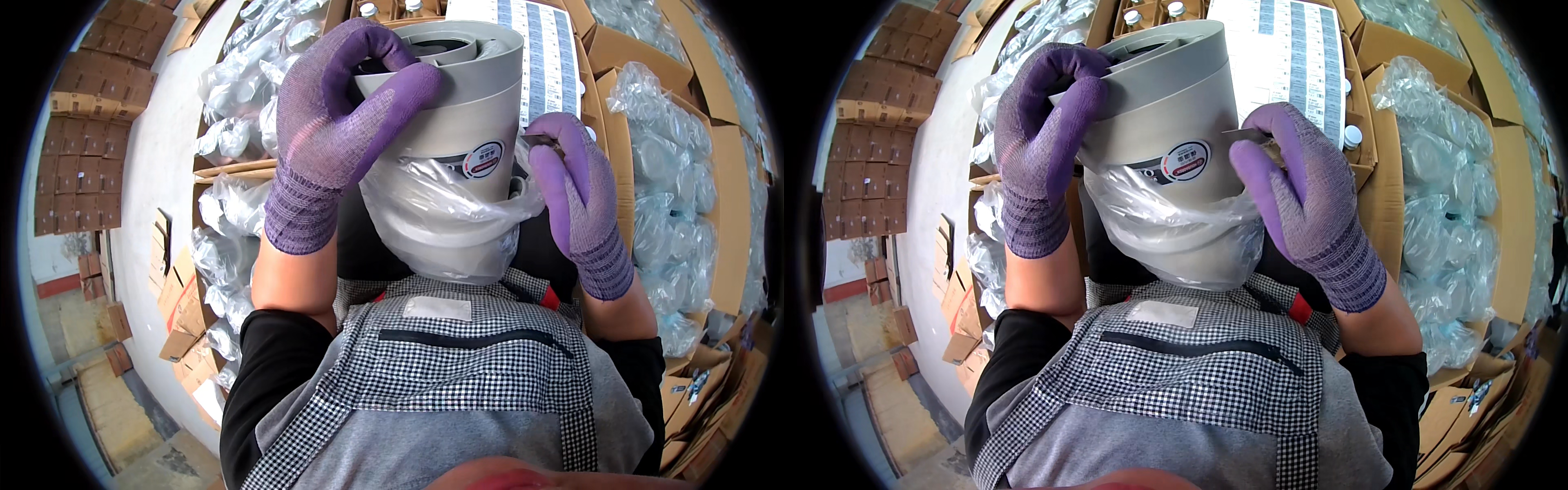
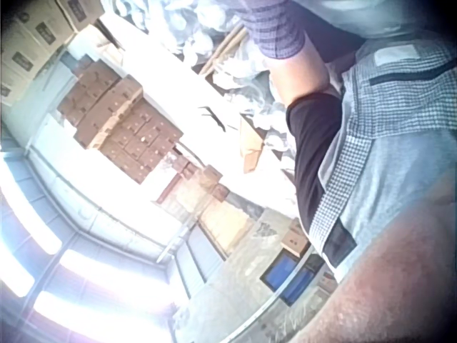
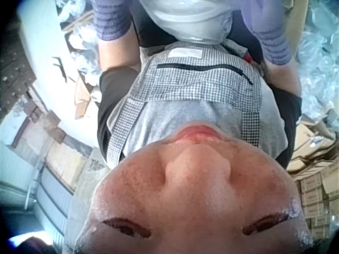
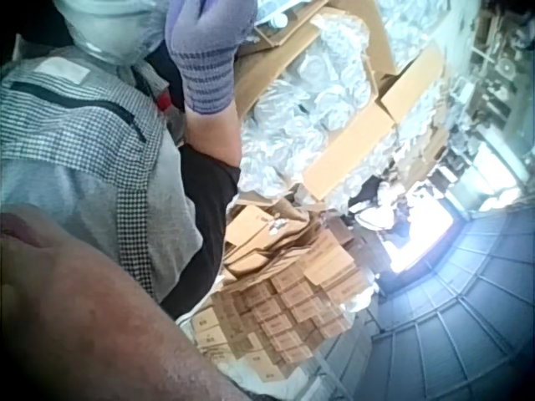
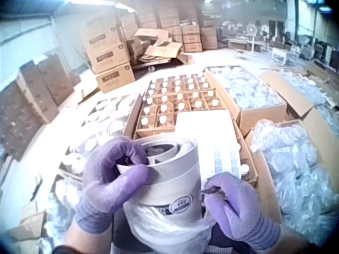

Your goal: The person assembles vacuum flasks by removing plastic wrapping from components, inserting a reflective liner into the flask casing, and applying product labels to the exterior.

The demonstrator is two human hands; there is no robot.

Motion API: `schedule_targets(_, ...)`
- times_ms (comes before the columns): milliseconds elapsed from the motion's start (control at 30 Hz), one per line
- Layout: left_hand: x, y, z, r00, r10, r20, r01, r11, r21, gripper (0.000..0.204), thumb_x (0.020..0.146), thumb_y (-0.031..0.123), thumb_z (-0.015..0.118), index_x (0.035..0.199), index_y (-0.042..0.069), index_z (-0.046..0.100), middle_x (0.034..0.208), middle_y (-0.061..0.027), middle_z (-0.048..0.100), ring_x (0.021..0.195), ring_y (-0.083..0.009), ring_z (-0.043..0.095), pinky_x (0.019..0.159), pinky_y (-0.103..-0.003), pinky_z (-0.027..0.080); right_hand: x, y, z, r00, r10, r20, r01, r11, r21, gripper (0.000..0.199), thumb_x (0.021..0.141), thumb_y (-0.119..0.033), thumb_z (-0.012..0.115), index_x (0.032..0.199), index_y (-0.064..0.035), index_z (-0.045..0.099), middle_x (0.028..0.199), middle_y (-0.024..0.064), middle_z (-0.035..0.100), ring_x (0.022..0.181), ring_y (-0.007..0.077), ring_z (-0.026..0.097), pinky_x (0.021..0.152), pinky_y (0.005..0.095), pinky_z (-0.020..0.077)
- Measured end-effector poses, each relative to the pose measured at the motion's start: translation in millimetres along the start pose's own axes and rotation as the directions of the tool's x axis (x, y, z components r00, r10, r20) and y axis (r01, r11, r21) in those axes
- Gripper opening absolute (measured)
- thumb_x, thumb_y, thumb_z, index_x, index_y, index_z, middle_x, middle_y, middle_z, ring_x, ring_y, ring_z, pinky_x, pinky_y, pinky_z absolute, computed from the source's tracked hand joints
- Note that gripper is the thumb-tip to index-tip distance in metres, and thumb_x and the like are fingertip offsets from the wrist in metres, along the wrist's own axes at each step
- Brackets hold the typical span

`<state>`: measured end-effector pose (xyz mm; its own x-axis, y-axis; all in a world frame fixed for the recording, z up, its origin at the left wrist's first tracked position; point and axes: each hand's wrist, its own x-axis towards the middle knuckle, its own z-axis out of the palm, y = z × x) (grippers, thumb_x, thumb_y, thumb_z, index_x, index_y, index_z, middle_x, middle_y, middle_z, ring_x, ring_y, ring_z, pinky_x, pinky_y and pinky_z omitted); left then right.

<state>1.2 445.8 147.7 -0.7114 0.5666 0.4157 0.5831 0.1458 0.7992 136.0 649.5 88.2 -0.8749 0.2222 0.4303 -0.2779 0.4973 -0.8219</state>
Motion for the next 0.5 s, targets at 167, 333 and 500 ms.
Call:
schedule_targets(167,-2.0,-10.8,3.0,0.995,0.003,-0.101,-0.005,1.0,-0.017,0.023,0.088,0.017,0.067,0.102,-0.001,0.068,0.102,-0.0081,0.069,0.096,-0.0163,0.062,0.091,-0.031,0.048,0.5,5.8,2.4,0.99,-0.105,0.099,0.12,0.978,-0.17,0.022,0.098,-0.02,0.06,0.092,0.0003,0.064,0.076,0.0143,0.062,0.065,0.0265,0.063,0.061,0.0367,0.0514)
schedule_targets(333,-5.3,-3.0,0.5,0.996,-0.06,-0.064,0.058,0.998,-0.032,0.023,0.087,0.017,0.069,0.102,-0.001,0.069,0.102,-0.0082,0.069,0.096,-0.0165,0.062,0.09,-0.031,0.048,7.6,-23.3,3.6,0.977,0.058,0.206,0.002,0.961,-0.277,0.03,0.091,-0.028,0.071,0.078,-0.0023,0.063,0.069,0.0117,0.06,0.056,0.0228,0.06,0.054,0.0341,0.0482)
schedule_targets(500,-4.7,-2.7,-3.8,0.999,-0.006,-0.033,0.005,1.0,-0.016,0.02,0.088,0.014,0.066,0.101,-0.002,0.068,0.102,-0.0082,0.068,0.096,-0.0164,0.062,0.09,-0.031,0.049,10.0,-14.0,2.1,0.957,-0.113,0.266,0.183,0.948,-0.259,0.034,0.088,-0.03,0.075,0.067,-0.005,0.063,0.061,0.0062,0.057,0.053,0.0187,0.056,0.049,0.0319,0.0437)
